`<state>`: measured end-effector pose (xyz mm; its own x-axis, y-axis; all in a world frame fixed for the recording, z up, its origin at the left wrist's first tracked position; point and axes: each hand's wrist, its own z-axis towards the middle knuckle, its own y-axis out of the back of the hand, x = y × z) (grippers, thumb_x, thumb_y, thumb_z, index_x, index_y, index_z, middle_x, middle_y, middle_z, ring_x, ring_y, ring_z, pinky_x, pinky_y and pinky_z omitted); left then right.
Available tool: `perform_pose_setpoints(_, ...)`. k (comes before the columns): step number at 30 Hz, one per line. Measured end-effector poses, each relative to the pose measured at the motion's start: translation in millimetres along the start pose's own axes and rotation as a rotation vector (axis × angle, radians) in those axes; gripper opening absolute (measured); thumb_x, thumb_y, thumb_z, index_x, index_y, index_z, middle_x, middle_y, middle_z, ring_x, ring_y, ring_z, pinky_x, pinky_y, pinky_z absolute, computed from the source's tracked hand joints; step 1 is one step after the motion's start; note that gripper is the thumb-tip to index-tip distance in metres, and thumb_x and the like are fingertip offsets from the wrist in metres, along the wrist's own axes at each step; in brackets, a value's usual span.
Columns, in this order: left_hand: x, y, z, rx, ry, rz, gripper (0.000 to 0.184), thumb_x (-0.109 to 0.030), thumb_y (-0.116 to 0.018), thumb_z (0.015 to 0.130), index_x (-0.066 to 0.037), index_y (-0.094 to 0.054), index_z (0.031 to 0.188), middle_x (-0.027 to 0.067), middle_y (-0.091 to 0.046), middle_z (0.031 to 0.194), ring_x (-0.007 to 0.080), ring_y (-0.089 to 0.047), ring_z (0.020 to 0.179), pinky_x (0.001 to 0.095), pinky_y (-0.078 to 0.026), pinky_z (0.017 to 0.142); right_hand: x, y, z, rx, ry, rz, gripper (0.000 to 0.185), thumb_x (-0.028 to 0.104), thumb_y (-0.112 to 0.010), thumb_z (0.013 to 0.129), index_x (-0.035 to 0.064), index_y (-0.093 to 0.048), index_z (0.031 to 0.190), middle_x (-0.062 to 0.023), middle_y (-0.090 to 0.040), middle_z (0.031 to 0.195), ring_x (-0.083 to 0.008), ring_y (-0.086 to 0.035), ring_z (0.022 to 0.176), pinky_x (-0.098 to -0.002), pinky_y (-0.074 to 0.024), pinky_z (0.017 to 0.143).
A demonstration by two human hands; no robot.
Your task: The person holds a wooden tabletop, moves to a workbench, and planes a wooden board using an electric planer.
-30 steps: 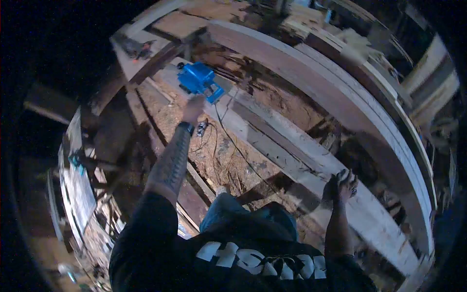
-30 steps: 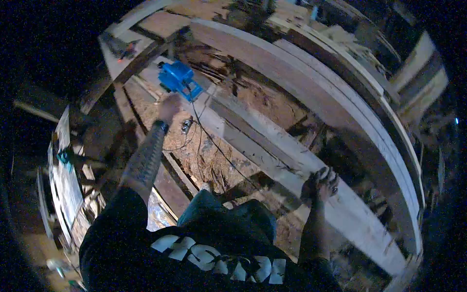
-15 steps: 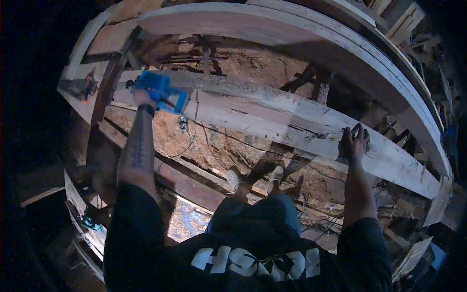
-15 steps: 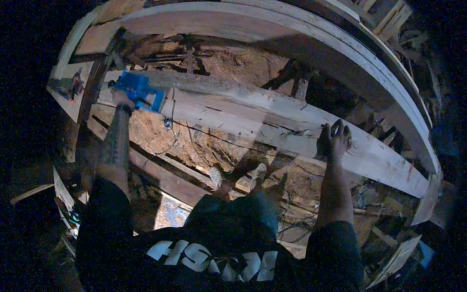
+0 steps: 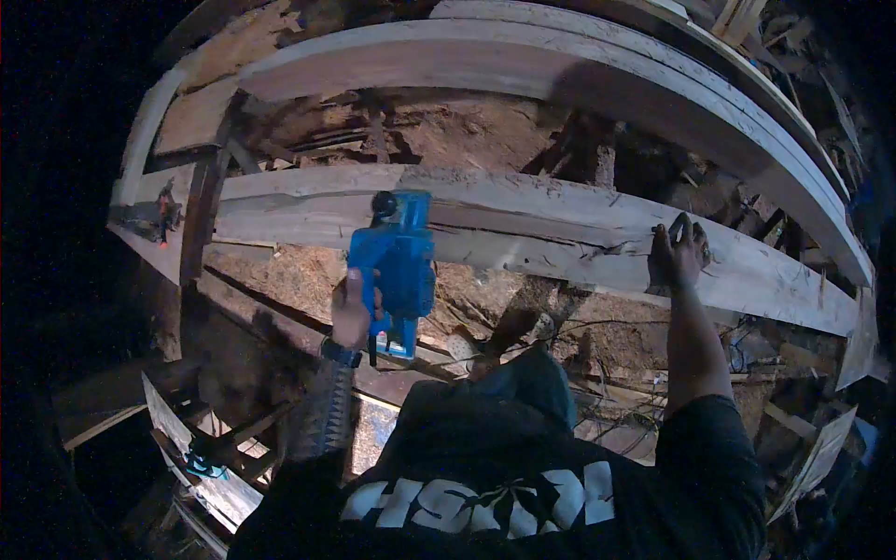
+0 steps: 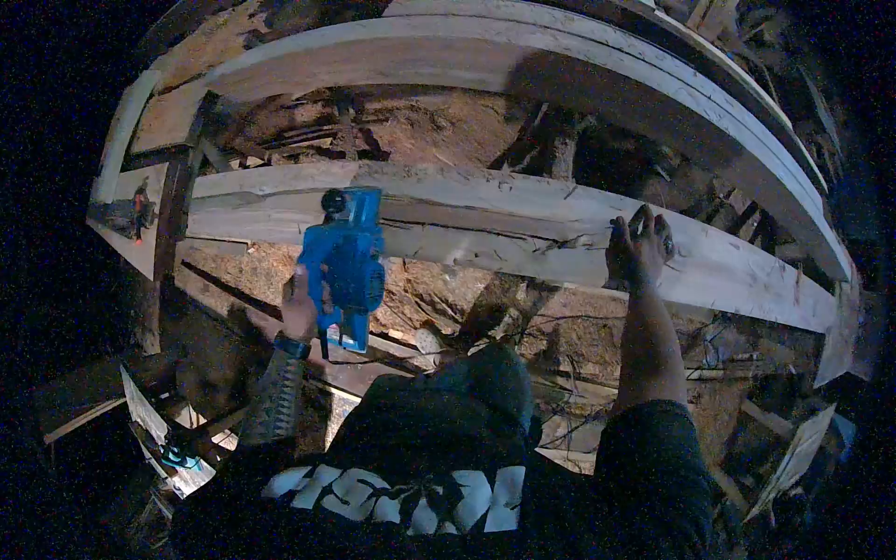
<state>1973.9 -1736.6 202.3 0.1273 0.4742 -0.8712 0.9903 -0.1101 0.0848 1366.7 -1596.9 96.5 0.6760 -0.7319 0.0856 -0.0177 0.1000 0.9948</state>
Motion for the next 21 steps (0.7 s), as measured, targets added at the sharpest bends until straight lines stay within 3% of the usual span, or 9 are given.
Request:
perform_pose_setpoints(2,-13,-24,-11,0.027,-0.009,0.162,0.058,-0.059,-0.046,0.110,-0.005,-0.066,0.115,0.0010,-0.056,0.072,0.0106,-0.050,0.057,0.0285,-0.044,0.052,-9,-17,6,-0.020,0.025,-0.025,0.078,0.068,-0.056,0.098,0.0213,-0.045,0.159,-0.0220,-0.041,0.164,-0.0389,-0.037,0.153,-0.0615,-0.0225,0.122)
perform_pose_setpoints(6,-2,-23,12,0.184,-0.002,0.113,0.055,-0.057,-0.049,0.110,-0.005,-0.065,0.117,0.0018,-0.058,0.073,0.0114,-0.054,0.059,0.0288,-0.045,0.053,-15,-24,5,-0.045,0.045,-0.033,0.076,0.062,-0.058,0.097,0.0181,-0.046,0.159,-0.0187,-0.043,0.162,-0.0393,-0.035,0.153,-0.0617,-0.0228,0.122)
perform_pose_setpoints(9,-10,-41,42,0.259,-0.042,0.056,0.055,-0.059,-0.050,0.109,-0.006,-0.064,0.118,0.0023,-0.060,0.076,0.0123,-0.057,0.060,0.0295,-0.047,0.053,-12,-21,5,-0.023,0.031,-0.045,0.076,0.062,-0.058,0.097,0.0183,-0.046,0.158,-0.0211,-0.043,0.162,-0.0398,-0.036,0.153,-0.0603,-0.0229,0.122)
perform_pose_setpoints(10,-19,-52,49,0.276,-0.048,0.019,0.055,-0.059,-0.050,0.109,-0.007,-0.064,0.118,0.0025,-0.061,0.077,0.0126,-0.058,0.060,0.0300,-0.047,0.054,-7,-9,3,-0.002,-0.023,0.083,0.078,0.063,-0.058,0.096,0.0186,-0.046,0.158,-0.0245,-0.042,0.161,-0.0418,-0.035,0.153,-0.0611,-0.0227,0.122)
perform_pose_setpoints(11,-26,-61,53,0.294,-0.055,-0.017,0.055,-0.060,-0.050,0.109,-0.007,-0.063,0.118,0.0026,-0.061,0.078,0.0130,-0.059,0.061,0.0305,-0.048,0.054,-11,-13,4,0.003,-0.023,0.060,0.079,0.068,-0.058,0.095,0.0225,-0.045,0.159,-0.0236,-0.042,0.162,-0.0414,-0.036,0.153,-0.0628,-0.0221,0.122)
perform_pose_setpoints(13,-32,-79,56,0.268,-0.001,-0.085,0.054,-0.060,-0.050,0.108,-0.008,-0.063,0.116,0.0024,-0.062,0.080,0.0130,-0.059,0.060,0.0308,-0.048,0.054,-11,-16,8,0.006,-0.020,0.019,0.082,0.076,-0.057,0.094,0.0303,-0.043,0.160,-0.0216,-0.042,0.162,-0.0405,-0.037,0.154,-0.0660,-0.0209,0.121)
perform_pose_setpoints(16,-21,-79,45,0.243,0.008,-0.115,0.050,-0.058,-0.051,0.109,-0.009,-0.062,0.114,0.0018,-0.061,0.079,0.0128,-0.058,0.060,0.0311,-0.048,0.053,-3,-2,3,0.011,-0.031,0.095,0.079,0.065,-0.059,0.095,0.0191,-0.046,0.158,-0.0263,-0.044,0.159,-0.0445,-0.035,0.152,-0.0634,-0.0218,0.123)
perform_pose_setpoints(19,-21,-81,12,0.218,0.031,-0.103,0.051,-0.058,-0.050,0.109,-0.008,-0.060,0.113,0.0013,-0.057,0.076,0.0126,-0.055,0.056,0.0311,-0.047,0.050,1,3,1,0.004,-0.028,0.047,0.080,0.066,-0.059,0.094,0.0196,-0.046,0.158,-0.0253,-0.044,0.159,-0.0439,-0.036,0.152,-0.0620,-0.0224,0.123)
perform_pose_setpoints(21,-16,-78,-1,0.204,0.010,-0.075,0.052,-0.059,-0.050,0.109,-0.008,-0.060,0.112,0.0014,-0.056,0.075,0.0125,-0.054,0.055,0.0314,-0.046,0.049,-3,-3,0,-0.001,-0.038,0.055,0.083,0.073,-0.056,0.094,0.0236,-0.044,0.160,-0.0235,-0.042,0.163,-0.0404,-0.035,0.154,-0.0651,-0.0173,0.123)
